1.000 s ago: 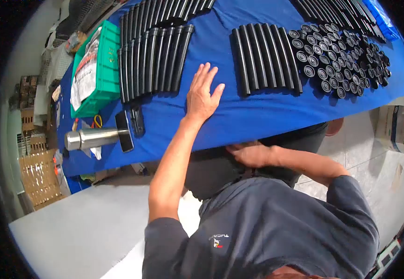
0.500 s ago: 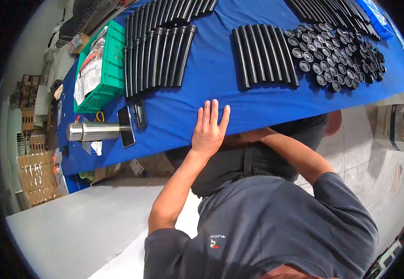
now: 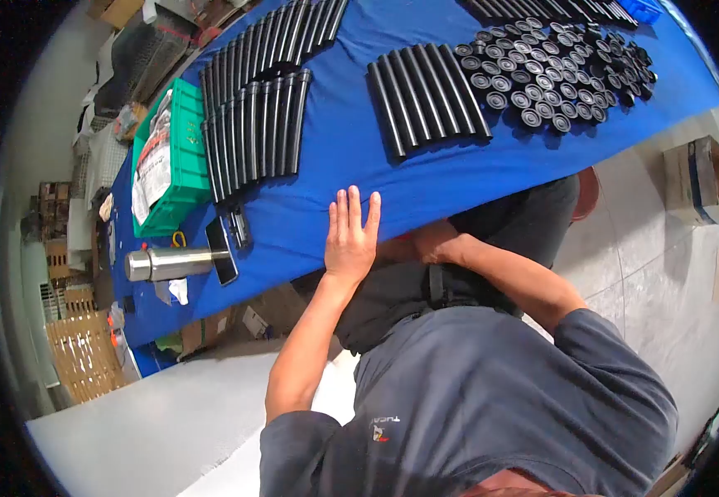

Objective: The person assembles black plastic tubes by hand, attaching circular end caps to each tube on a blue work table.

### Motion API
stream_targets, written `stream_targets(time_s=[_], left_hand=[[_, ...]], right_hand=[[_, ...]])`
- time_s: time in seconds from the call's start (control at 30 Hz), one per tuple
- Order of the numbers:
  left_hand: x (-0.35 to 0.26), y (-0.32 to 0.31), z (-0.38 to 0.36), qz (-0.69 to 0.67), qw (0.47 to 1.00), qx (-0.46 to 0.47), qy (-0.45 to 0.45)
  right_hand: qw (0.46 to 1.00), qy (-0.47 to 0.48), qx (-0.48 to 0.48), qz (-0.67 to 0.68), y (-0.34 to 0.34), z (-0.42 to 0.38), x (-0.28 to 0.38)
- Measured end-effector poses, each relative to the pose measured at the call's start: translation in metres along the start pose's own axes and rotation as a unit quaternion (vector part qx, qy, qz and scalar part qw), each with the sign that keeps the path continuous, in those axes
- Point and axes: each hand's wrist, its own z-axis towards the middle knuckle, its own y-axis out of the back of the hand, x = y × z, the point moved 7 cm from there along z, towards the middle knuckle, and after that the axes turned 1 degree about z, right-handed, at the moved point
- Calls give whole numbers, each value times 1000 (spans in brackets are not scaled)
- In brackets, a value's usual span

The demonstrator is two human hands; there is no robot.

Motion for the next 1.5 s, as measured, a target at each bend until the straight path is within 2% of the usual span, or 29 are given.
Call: stream_targets(time_s=[0.07, 0.13, 0.4, 0.5, 0.6, 0.67, 0.77, 0.8, 0.83, 0.93, 1.03, 1.13, 1.2, 1.27, 1.3, 1.37, 1.43, 1.5], left_hand=[[0, 1, 0, -6, 1000, 5, 5], [0, 3, 3, -7, 1000, 0, 4], [1, 0, -2, -3, 1000, -15, 2], [1, 1, -2, -4, 1000, -14, 2], [1, -1, -3, -5, 1000, -16, 1], [1, 1, -2, -5, 1000, -15, 0], [1, 0, -3, -18, 1000, -22, 4], [1, 1, -2, -10, 1000, -27, -2], [1, 2, -2, -2, 1000, -29, -7], [1, 3, -3, 4, 999, -31, -12], [0, 4, -3, 3, 1000, -26, -10], [-4, 4, -2, 2, 1000, -17, -11], [-1, 5, -1, 10, 1000, -23, -4], [0, 4, 1, 10, 999, -31, 0], [0, 4, 0, 5, 999, -36, 6], [0, 6, -1, 0, 999, -50, 8], [0, 8, -1, 2, 998, -59, 11], [2, 8, -2, -15, 997, -72, 22]], right_hand=[[998, -21, 35, 53, 54, -4, 17], [997, -43, 35, 61, 73, -10, 7], [972, -216, -52, -80, 83, -34, -157], [959, -254, -38, -122, 75, -50, -197], [955, -252, 10, -155, 35, -59, -212], [955, -223, 49, -192, -9, -59, -213], [951, -121, 99, -267, -94, -56, -202], [966, -158, 158, -130, -100, -63, -180], [958, -191, 214, 13, -99, -70, -149], [944, -300, 138, 15, -40, -79, -91], [953, -278, 120, -27, -67, -73, -106], [943, -274, 186, -31, -89, -63, -118], [954, -231, 193, -4, -45, -64, -86], [964, -213, 159, 23, -28, -51, -69], [967, -222, 122, 39, -30, -54, -74], [971, -195, 133, 44, -38, -53, -86], [950, -182, 253, -6, -58, -48, -99], [951, -169, 255, 39, -57, -40, -95]])
